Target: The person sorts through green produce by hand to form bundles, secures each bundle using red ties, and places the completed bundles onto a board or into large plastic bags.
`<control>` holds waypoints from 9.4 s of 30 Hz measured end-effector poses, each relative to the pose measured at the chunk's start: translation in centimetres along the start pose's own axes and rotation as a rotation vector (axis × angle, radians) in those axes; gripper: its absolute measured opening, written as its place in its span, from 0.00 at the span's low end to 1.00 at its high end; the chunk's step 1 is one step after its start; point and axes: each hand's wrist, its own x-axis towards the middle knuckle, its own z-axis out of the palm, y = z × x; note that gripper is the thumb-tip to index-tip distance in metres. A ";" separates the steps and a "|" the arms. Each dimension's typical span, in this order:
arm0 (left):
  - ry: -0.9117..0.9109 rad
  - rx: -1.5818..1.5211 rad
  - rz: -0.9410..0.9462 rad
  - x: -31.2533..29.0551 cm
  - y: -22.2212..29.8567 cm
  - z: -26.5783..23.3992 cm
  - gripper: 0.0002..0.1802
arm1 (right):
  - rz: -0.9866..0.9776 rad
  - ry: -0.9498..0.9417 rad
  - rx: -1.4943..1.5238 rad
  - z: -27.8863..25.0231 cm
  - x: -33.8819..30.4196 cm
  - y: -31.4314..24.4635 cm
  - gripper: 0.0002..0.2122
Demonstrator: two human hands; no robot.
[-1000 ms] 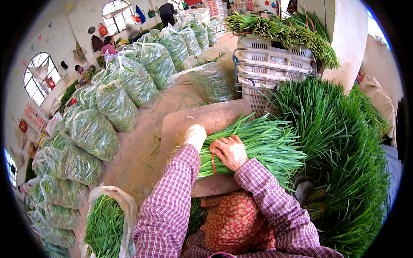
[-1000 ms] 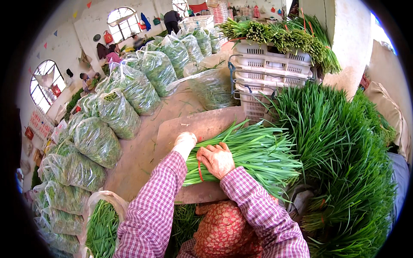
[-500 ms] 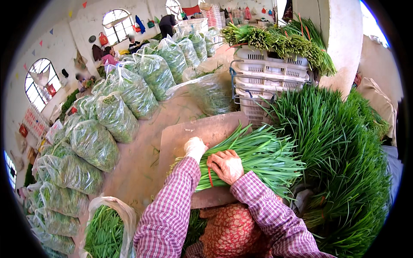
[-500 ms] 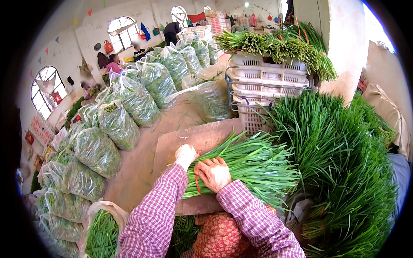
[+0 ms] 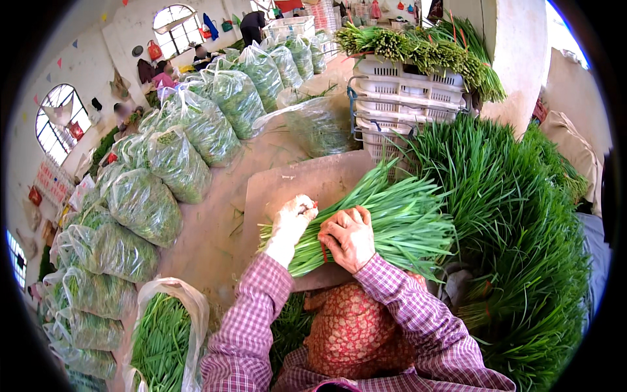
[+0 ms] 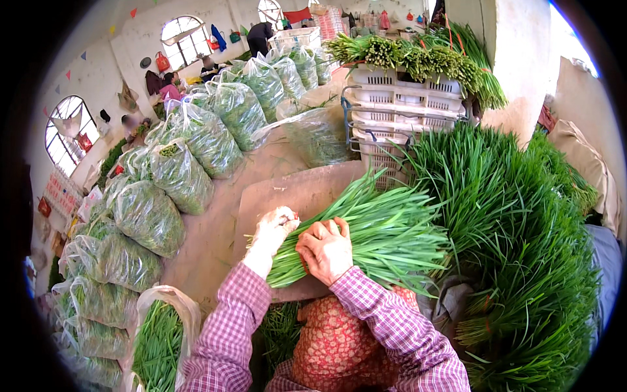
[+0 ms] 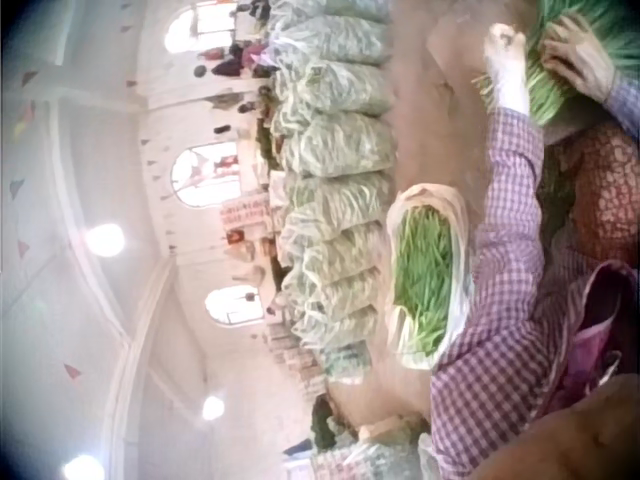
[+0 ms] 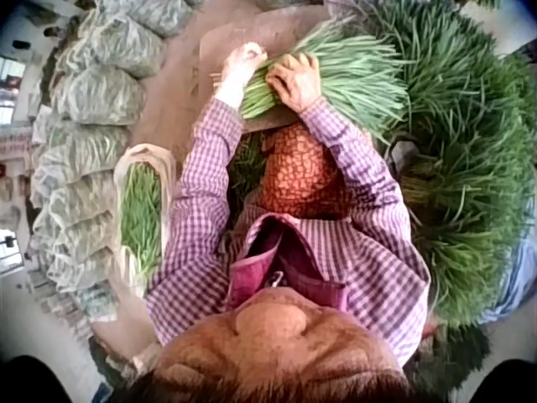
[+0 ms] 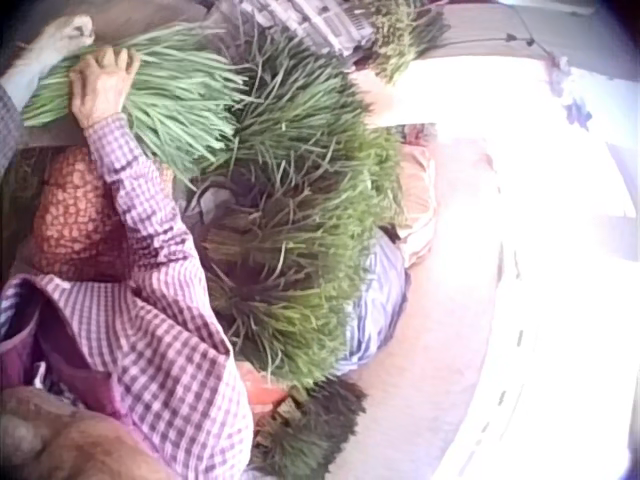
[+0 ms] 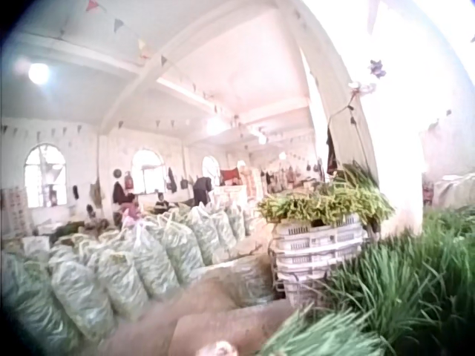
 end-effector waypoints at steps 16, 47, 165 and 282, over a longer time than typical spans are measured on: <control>0.107 -0.350 0.049 -7.0 -1.9 2.9 0.06 | 0.211 -0.137 -0.044 0.3 -2.7 -0.2 0.08; 0.145 -0.284 0.173 -9.0 0.5 2.3 0.07 | 0.249 -0.102 -0.098 0.4 -2.8 -1.0 0.07; 0.472 -0.593 -0.236 -22.4 -2.3 -6.4 0.22 | 0.794 0.139 1.183 1.7 2.4 -0.5 0.04; -0.438 1.196 0.058 -4.3 6.0 0.5 0.59 | 0.725 -0.198 0.892 2.0 5.5 4.0 0.04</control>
